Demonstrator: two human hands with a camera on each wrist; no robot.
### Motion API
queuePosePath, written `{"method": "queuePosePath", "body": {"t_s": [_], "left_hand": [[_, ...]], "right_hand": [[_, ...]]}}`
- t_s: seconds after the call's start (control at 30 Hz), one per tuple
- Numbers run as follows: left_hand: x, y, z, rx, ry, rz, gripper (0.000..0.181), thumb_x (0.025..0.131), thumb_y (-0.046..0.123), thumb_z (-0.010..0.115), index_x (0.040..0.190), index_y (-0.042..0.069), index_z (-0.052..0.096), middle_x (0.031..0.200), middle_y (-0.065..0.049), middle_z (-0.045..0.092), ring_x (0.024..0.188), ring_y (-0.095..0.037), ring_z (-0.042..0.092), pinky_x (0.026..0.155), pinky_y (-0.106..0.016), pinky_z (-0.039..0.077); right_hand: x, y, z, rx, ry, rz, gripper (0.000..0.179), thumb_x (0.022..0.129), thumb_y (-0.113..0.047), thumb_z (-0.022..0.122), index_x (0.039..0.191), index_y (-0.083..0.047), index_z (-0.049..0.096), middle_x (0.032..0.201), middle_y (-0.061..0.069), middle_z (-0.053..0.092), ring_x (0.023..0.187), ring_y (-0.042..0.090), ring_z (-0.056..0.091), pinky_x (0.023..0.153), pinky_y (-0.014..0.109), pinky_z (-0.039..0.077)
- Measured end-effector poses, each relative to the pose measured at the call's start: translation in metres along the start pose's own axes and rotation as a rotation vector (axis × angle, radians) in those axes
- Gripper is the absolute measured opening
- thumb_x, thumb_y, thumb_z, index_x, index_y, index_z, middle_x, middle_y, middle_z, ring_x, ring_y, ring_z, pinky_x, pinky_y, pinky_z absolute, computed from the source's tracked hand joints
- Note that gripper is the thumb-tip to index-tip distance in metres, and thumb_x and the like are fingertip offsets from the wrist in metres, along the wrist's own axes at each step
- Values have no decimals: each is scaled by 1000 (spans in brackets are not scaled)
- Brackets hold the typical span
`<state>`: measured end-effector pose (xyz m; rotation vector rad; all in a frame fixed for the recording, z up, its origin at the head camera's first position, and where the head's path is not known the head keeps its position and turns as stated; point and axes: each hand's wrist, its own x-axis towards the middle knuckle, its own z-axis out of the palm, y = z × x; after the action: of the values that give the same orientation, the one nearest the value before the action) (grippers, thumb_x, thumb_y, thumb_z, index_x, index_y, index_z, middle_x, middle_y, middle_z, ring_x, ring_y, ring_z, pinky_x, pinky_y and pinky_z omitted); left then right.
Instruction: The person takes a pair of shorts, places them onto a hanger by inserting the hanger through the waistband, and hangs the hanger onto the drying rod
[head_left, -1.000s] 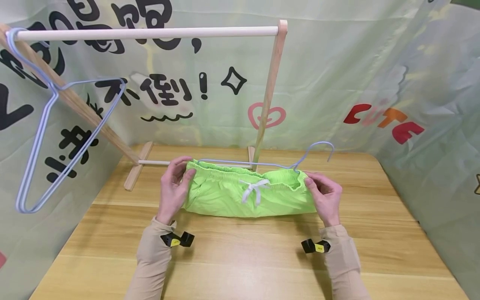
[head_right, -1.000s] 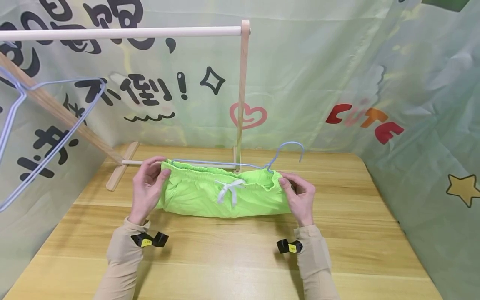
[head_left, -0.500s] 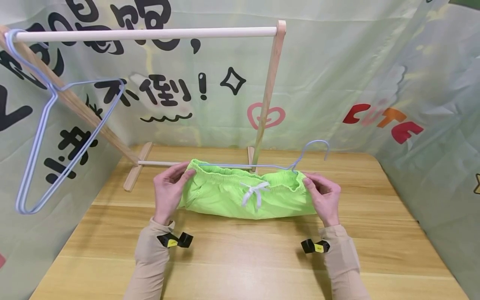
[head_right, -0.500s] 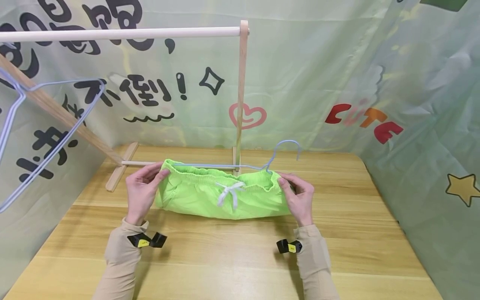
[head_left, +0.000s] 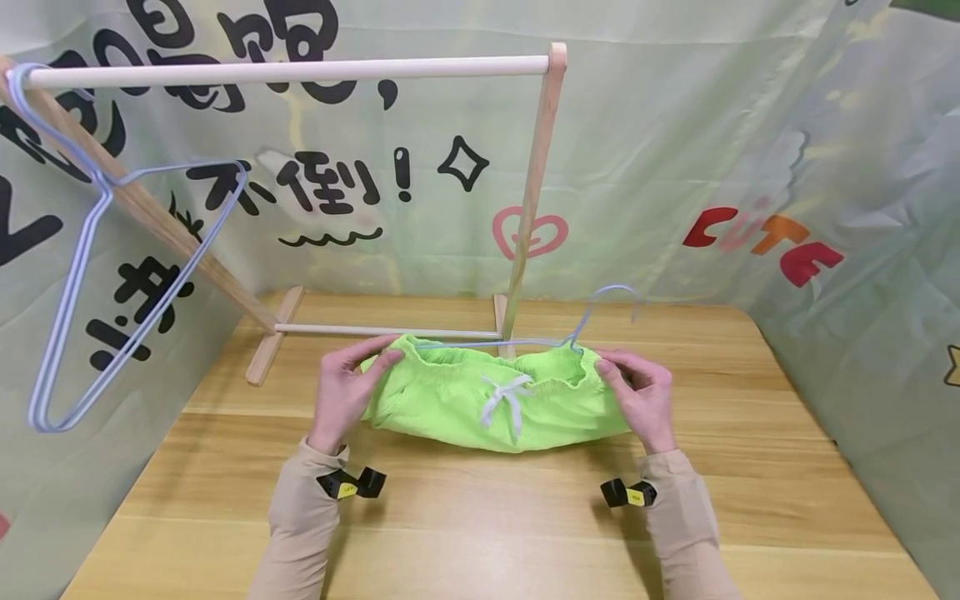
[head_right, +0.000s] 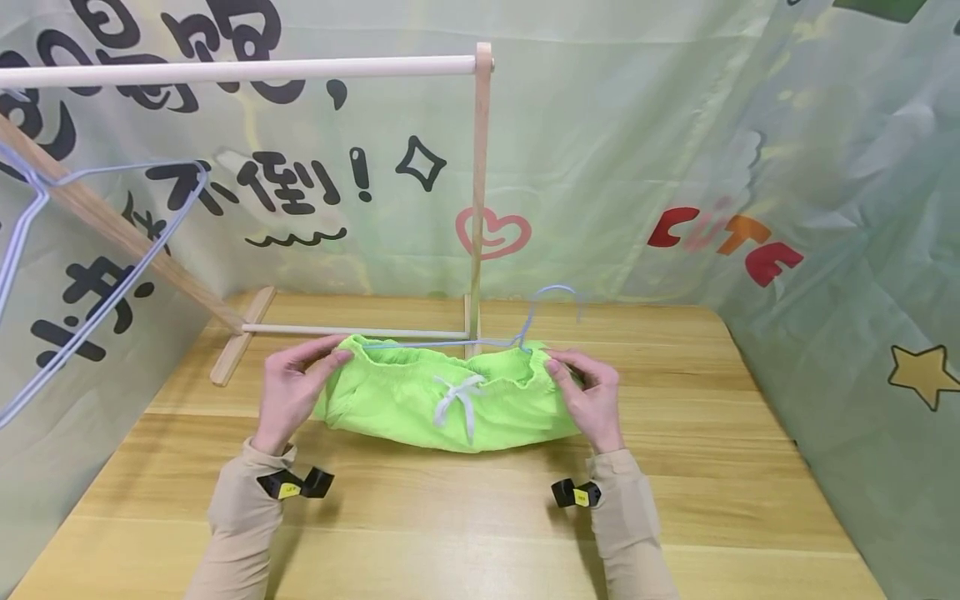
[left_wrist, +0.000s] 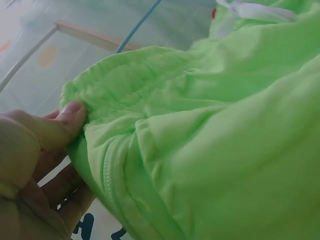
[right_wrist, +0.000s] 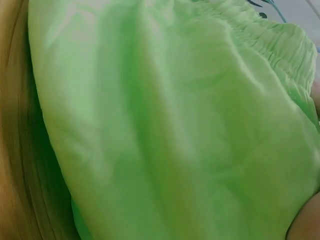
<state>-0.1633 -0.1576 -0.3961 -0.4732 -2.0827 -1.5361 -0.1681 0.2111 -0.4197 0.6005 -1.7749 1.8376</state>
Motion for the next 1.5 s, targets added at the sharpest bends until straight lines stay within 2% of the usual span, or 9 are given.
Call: {"method": "queuePosePath", "body": {"t_s": [0.17, 0.27, 0.4, 0.5, 0.57, 0.7, 0.93, 1.03, 1.5], "left_hand": [[-3, 1, 8, 90, -113, 95, 23, 82, -4, 76, 105, -3, 75, 103, -22, 76, 57, 2, 56, 75, -13, 55], [-4, 3, 14, 161, -134, 160, 25, 81, -3, 78, 105, -1, 76, 101, -19, 77, 51, -11, 58, 70, -19, 58], [-7, 6, 22, 252, -143, 211, 25, 81, -1, 79, 105, 0, 76, 100, -15, 78, 61, -14, 66, 67, -23, 59], [-7, 9, 26, 303, -154, 219, 24, 82, -1, 77, 106, -1, 74, 100, -16, 78, 51, -6, 50, 61, -24, 56], [-7, 10, 27, 318, -153, 226, 23, 83, -2, 76, 106, -2, 72, 99, -17, 77, 53, -6, 50, 63, -27, 58], [-6, 11, 25, 289, -135, 243, 22, 83, -7, 73, 105, -5, 70, 98, -19, 76, 70, -19, 69, 76, -36, 63], [-1, 6, 14, 247, -51, 256, 21, 83, -11, 71, 103, -9, 68, 94, -23, 75, 65, -20, 66, 68, -28, 60], [0, 6, 10, 259, -31, 250, 20, 84, -10, 71, 104, -9, 68, 94, -23, 75, 77, -29, 72, 72, -33, 62], [0, 8, 2, 295, -21, 191, 21, 88, -4, 70, 107, -11, 66, 99, -24, 73, 85, -34, 72, 80, -46, 61]], "right_hand": [[-2, -1, 9, -38, -43, 3, 31, 82, 26, 59, 96, 5, 76, 96, -14, 77, 84, -4, 70, 76, 9, 56], [-3, -1, 15, -56, -57, -3, 27, 81, 26, 60, 97, 9, 74, 95, -15, 76, 82, -5, 69, 74, 9, 56], [-5, -1, 22, -85, -78, -21, 24, 81, 25, 62, 98, 13, 72, 96, -17, 76, 80, -5, 68, 69, 8, 55], [-5, -1, 25, -100, -87, -23, 23, 81, 24, 62, 99, 13, 72, 98, -17, 75, 81, -5, 68, 70, 8, 55], [-6, -1, 25, -105, -88, -14, 23, 81, 23, 62, 100, 14, 71, 99, -17, 75, 83, -5, 68, 72, 9, 56], [-6, 0, 23, -124, -90, 11, 21, 82, 22, 62, 101, 15, 70, 101, -19, 75, 88, -4, 69, 78, 10, 56], [-2, -1, 14, -169, -58, 47, 16, 84, 20, 63, 100, 19, 68, 98, -21, 74, 83, -6, 70, 74, 9, 56], [-1, -1, 10, -183, -43, 25, 15, 83, 21, 64, 98, 21, 67, 97, -21, 74, 84, -6, 70, 75, 9, 56], [1, -5, 2, -137, 48, 62, 16, 84, 21, 64, 97, 16, 70, 94, -17, 77, 82, -4, 71, 73, 9, 56]]}}
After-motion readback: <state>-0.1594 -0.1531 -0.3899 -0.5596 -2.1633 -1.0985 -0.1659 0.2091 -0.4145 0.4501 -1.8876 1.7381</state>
